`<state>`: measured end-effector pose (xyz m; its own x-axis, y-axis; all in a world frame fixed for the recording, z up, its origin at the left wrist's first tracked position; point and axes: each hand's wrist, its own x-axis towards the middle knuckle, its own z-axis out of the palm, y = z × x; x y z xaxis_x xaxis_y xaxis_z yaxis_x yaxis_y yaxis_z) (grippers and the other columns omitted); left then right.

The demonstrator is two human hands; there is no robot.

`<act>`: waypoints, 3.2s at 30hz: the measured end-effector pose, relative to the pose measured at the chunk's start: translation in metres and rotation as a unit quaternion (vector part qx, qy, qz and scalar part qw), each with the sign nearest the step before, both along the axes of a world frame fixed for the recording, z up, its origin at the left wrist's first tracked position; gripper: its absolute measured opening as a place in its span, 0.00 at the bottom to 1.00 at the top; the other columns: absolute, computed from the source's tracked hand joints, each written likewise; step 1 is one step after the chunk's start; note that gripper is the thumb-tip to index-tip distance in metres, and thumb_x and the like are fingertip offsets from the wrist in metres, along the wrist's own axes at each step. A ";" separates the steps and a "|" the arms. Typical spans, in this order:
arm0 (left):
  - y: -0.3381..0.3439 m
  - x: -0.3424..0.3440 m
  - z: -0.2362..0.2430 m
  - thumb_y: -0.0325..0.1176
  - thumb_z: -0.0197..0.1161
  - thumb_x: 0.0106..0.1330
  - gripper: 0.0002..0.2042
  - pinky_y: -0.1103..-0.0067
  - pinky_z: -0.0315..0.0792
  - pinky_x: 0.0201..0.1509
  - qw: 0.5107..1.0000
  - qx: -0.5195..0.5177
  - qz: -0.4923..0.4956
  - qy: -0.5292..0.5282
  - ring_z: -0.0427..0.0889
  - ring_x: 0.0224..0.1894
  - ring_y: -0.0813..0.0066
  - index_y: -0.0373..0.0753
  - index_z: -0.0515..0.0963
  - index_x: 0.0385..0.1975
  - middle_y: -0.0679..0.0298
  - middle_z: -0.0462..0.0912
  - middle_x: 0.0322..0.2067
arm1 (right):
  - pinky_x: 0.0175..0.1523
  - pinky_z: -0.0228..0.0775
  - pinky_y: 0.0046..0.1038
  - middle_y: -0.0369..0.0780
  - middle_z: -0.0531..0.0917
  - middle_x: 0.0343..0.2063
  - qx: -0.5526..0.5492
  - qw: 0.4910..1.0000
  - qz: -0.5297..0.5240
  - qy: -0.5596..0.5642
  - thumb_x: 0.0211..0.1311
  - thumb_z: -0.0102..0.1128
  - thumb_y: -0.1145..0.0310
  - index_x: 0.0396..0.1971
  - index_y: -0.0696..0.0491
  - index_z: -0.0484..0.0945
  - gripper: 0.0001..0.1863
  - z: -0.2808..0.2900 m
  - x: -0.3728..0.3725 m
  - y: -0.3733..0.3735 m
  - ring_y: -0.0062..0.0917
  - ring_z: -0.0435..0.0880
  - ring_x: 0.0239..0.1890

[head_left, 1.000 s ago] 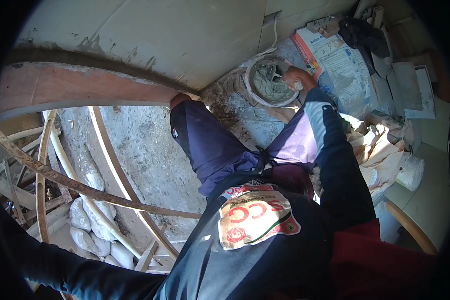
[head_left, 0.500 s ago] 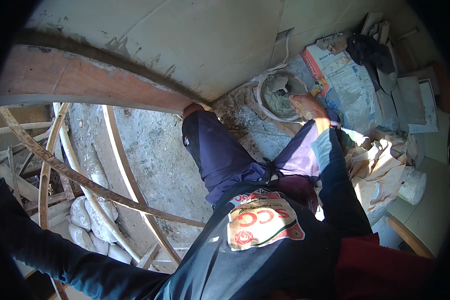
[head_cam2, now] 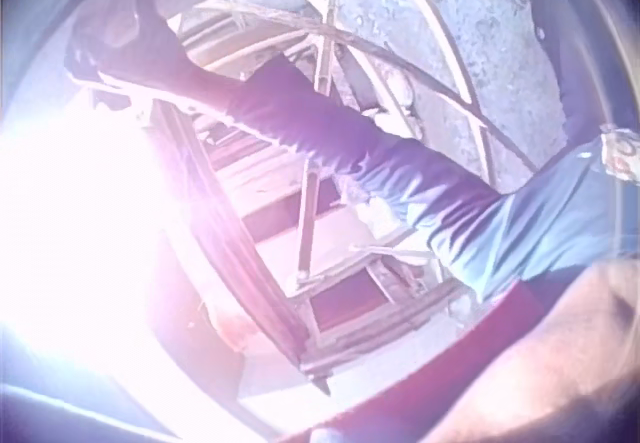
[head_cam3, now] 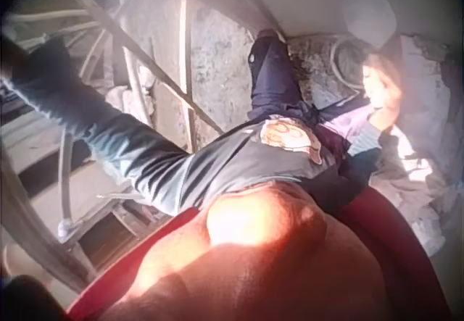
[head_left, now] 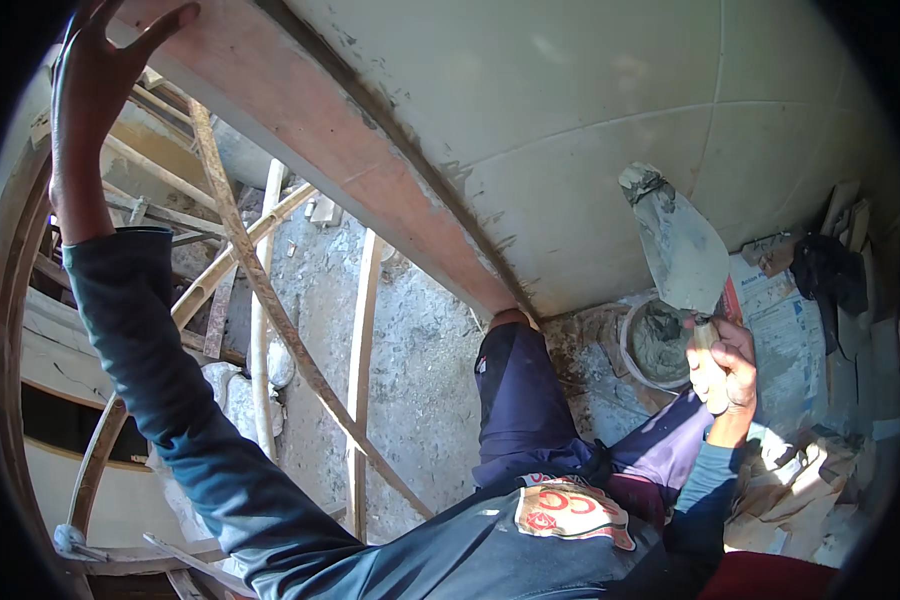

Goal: The person applies mortar to the edge of a wall using a trowel, smoothing the substance into the gap between the wall tiles and a wooden frame while picking up more mortar from a bucket.

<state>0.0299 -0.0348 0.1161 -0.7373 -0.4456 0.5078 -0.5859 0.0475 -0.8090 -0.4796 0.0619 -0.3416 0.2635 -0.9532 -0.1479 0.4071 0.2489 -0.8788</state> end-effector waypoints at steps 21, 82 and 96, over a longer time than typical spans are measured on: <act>0.034 -0.045 -0.021 0.42 0.77 0.56 0.35 0.63 0.64 0.73 0.976 -0.020 -0.001 0.219 0.66 0.71 0.50 0.33 0.74 0.63 0.45 0.63 0.71 | 0.35 0.72 0.30 0.39 0.74 0.35 -0.107 0.787 0.359 -0.490 0.68 0.59 0.43 0.59 0.54 0.67 0.32 0.052 0.366 -0.076 0.24 0.76 0.29; 0.038 -0.071 -0.031 0.50 0.83 0.45 0.56 0.61 0.52 0.79 0.969 -0.011 0.104 0.225 0.52 0.77 0.48 0.30 0.58 0.72 0.42 0.53 0.74 | 0.42 0.73 0.27 0.46 0.82 0.31 -0.448 0.880 0.031 0.156 0.67 0.65 0.64 0.55 0.65 0.78 0.23 0.105 0.176 -0.129 0.25 0.79 0.31; 0.034 -0.067 -0.037 0.51 0.83 0.44 0.57 0.61 0.54 0.78 0.977 -0.041 0.066 0.197 0.55 0.76 0.47 0.29 0.58 0.72 0.40 0.55 0.73 | 0.39 0.72 0.27 0.45 0.83 0.28 -0.409 0.906 0.049 0.102 0.64 0.67 0.66 0.54 0.64 0.79 0.23 0.104 0.175 -0.134 0.25 0.79 0.29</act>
